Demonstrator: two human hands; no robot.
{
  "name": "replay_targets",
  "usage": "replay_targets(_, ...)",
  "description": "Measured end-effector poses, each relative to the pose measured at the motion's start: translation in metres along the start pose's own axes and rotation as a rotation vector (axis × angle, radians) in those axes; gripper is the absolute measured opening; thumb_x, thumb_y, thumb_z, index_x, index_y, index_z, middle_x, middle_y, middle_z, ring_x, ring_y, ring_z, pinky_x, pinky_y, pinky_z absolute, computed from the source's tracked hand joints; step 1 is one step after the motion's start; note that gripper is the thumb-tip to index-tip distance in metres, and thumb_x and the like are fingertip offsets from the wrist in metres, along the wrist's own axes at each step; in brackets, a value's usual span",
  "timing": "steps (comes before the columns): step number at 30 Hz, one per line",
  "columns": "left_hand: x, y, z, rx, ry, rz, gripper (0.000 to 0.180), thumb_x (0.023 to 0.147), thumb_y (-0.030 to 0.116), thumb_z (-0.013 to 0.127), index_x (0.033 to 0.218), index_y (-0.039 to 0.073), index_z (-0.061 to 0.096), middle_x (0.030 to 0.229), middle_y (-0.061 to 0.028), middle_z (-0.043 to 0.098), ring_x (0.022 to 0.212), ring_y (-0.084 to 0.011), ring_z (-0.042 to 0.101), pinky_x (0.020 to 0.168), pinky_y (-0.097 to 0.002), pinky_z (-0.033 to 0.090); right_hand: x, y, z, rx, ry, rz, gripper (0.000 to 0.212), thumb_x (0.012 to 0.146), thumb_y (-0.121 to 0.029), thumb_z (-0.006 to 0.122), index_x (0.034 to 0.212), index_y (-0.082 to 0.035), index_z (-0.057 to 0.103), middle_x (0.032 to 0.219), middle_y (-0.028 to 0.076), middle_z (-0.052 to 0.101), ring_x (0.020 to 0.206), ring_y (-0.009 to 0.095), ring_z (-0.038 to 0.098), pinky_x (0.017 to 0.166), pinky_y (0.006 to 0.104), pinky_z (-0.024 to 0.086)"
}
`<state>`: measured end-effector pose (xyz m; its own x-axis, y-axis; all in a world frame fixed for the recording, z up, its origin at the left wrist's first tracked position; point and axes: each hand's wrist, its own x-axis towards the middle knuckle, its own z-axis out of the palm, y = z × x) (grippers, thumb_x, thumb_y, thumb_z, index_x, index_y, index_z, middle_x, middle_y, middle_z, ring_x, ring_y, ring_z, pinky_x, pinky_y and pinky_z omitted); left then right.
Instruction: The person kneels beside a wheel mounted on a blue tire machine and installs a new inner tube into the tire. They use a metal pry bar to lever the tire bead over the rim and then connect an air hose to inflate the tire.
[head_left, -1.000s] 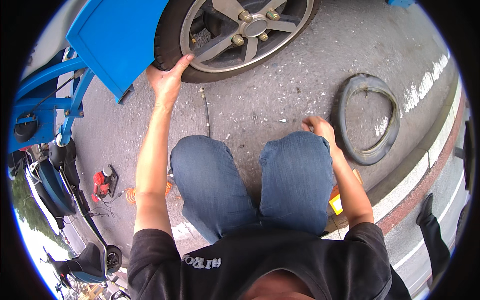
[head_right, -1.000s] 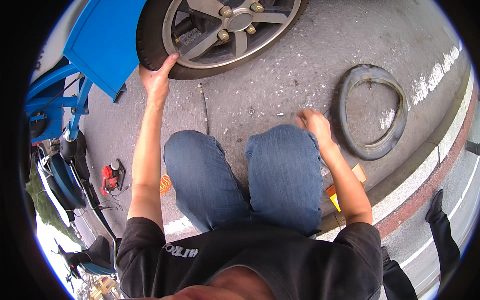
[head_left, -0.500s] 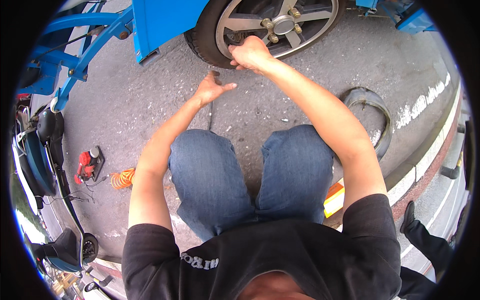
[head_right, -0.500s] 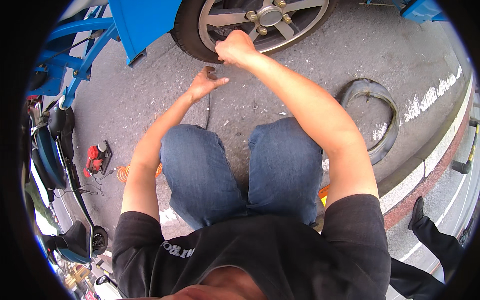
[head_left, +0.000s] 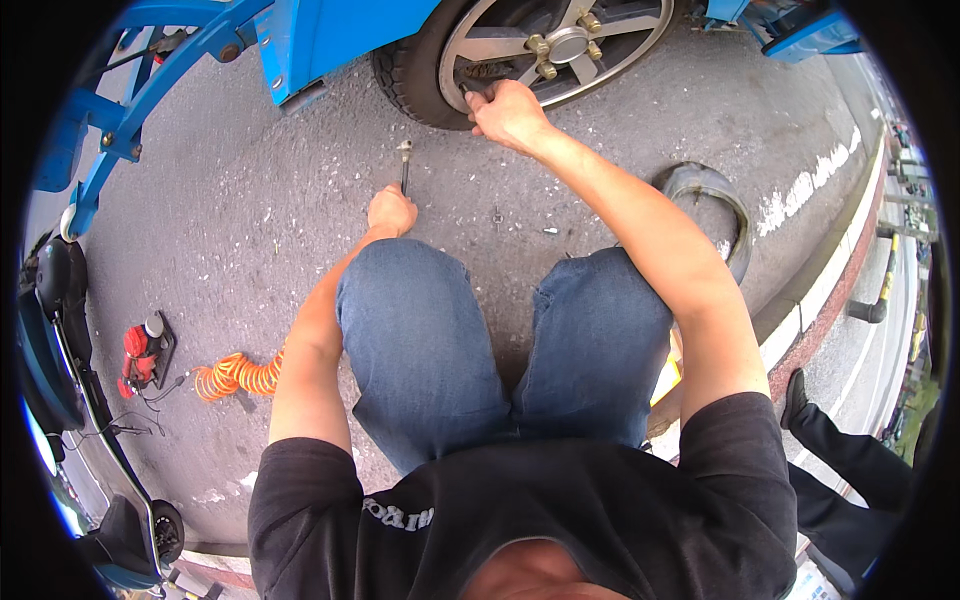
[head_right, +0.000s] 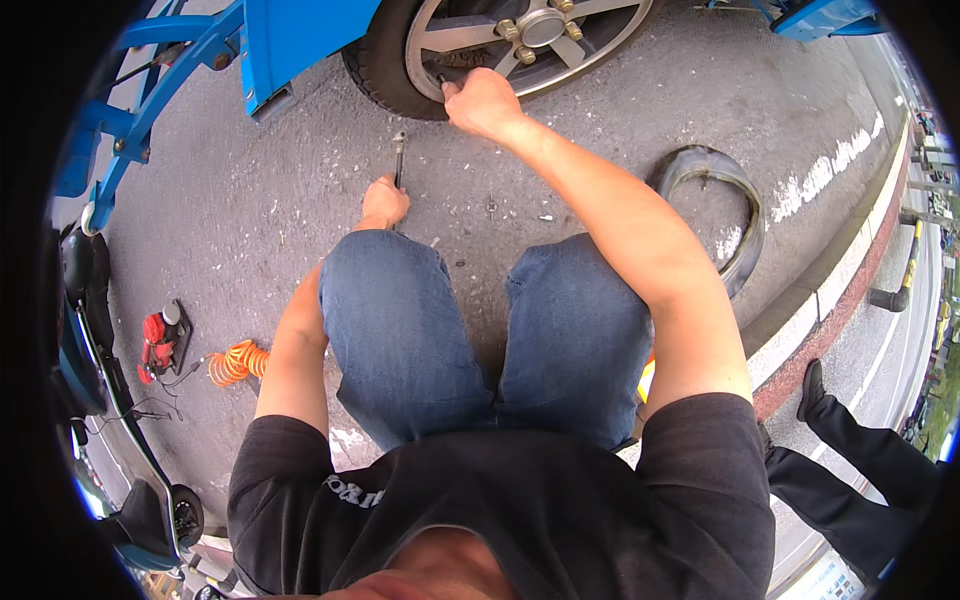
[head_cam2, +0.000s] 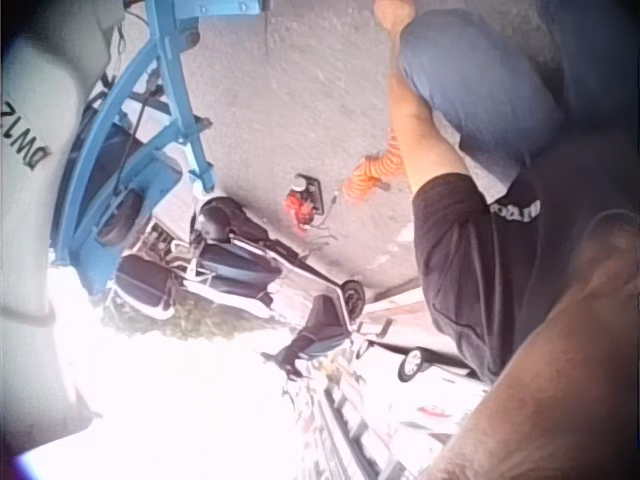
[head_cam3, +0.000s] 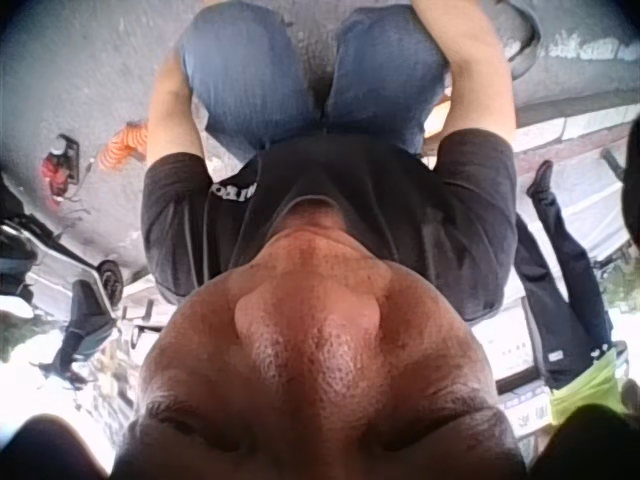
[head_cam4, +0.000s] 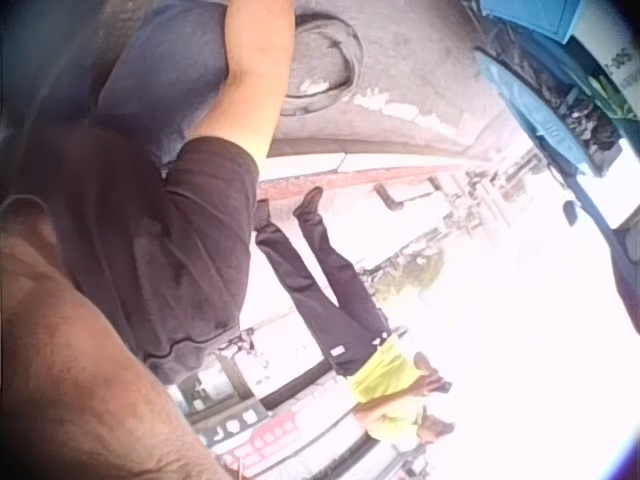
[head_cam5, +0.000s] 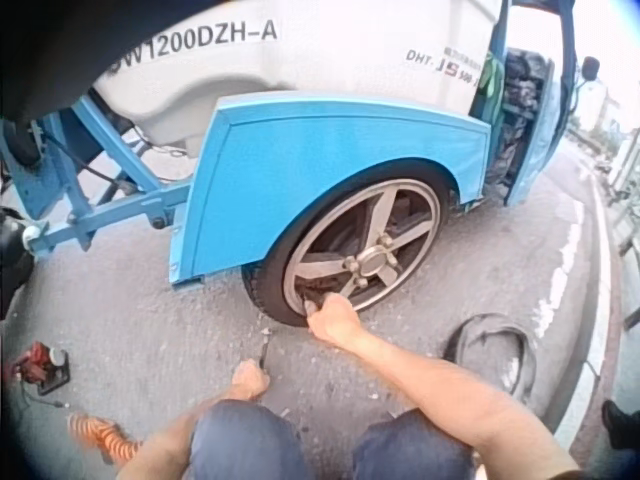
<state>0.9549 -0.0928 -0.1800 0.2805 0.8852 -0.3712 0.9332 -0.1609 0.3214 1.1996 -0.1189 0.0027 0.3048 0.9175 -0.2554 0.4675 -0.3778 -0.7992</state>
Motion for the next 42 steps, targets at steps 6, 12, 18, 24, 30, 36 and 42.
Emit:
replay_targets(6, -0.056, 0.023, -0.046, -0.523, -0.28, 0.19, 0.023, 0.098, 0.012, 0.065, 0.116, -0.003, 0.068, 0.088, -0.019, 0.074, 0.081, -0.0286, 0.072, 0.072, -0.043, 0.054, -0.022, 0.029, -0.033, -0.312, -0.492, 0.048, 0.035, 0.103, -0.022, 0.059, 0.124, 0.005, 0.066, 0.107, 0.014, 0.075, 0.088, 0.023, 0.074, 0.081, 0.036, 0.06)
replay_targets(12, -0.072, 0.064, -0.137, -0.477, -0.698, 0.357, 0.027, 0.107, 0.012, 0.052, 0.126, -0.001, 0.065, 0.074, -0.0045, 0.066, 0.055, -0.008, 0.053, 0.055, -0.0259, 0.045, -0.061, 0.073, -0.023, 0.283, -0.437, -0.25, 0.045, 0.102, -0.025, 0.067, 0.139, 0.0, 0.059, 0.12, 0.013, 0.071, 0.101, 0.018, 0.07, 0.086, 0.0344, 0.057)
replay_targets(18, -0.068, 0.096, -0.17, -0.178, -0.256, 0.528, 0.027, 0.107, 0.023, 0.056, 0.108, 0.0, 0.069, 0.07, -0.0056, 0.063, 0.061, -0.0132, 0.056, 0.058, -0.0342, 0.046, -0.047, 0.071, -0.028, 0.429, -0.211, -0.162, 0.036, 0.103, -0.033, 0.065, 0.115, -0.001, 0.075, 0.087, 0.004, 0.076, 0.07, 0.01, 0.06, 0.064, 0.0294, 0.052)
replay_targets(24, -0.08, 0.104, -0.169, -0.132, 0.035, 0.397, 0.031, 0.105, 0.027, 0.059, 0.098, -0.001, 0.069, 0.063, -0.0069, 0.061, 0.059, -0.0163, 0.059, 0.06, -0.037, 0.047, -0.017, 0.047, -0.021, 0.506, -0.262, -0.039, 0.038, 0.1, -0.033, 0.068, 0.099, 0.004, 0.078, 0.086, 0.006, 0.074, 0.071, 0.011, 0.06, 0.064, 0.0308, 0.049)
replay_targets(30, -0.083, 0.11, -0.18, -0.148, 0.037, 0.276, 0.033, 0.102, 0.029, 0.061, 0.1, -0.002, 0.071, 0.074, -0.0198, 0.066, 0.071, -0.032, 0.066, 0.068, -0.045, 0.05, -0.007, 0.044, -0.017, 0.531, -0.322, 0.012, 0.037, 0.101, -0.033, 0.069, 0.104, 0.004, 0.076, 0.084, 0.002, 0.07, 0.068, 0.007, 0.052, 0.062, 0.0255, 0.045)
replay_targets(36, -0.094, 0.124, -0.19, -0.194, 0.098, 0.217, 0.026, 0.099, 0.024, 0.065, 0.104, -0.001, 0.071, 0.077, -0.0225, 0.069, 0.075, -0.0371, 0.07, 0.07, -0.0469, 0.051, -0.009, 0.042, -0.008, 0.619, -0.247, -0.062, 0.044, 0.1, -0.038, 0.069, 0.105, 0.005, 0.076, 0.085, 0.004, 0.072, 0.07, 0.009, 0.055, 0.063, 0.0273, 0.045)
replay_targets(42, -0.103, 0.148, -0.199, -0.209, 0.239, 0.424, 0.033, 0.094, 0.009, 0.069, 0.126, 0.003, 0.064, 0.072, -0.0103, 0.065, 0.067, -0.0192, 0.063, 0.066, -0.0365, 0.05, -0.007, 0.041, -0.01, 0.656, -0.243, 0.004, 0.045, 0.101, -0.039, 0.068, 0.107, 0.005, 0.076, 0.089, 0.005, 0.073, 0.074, 0.01, 0.057, 0.067, 0.0261, 0.049)
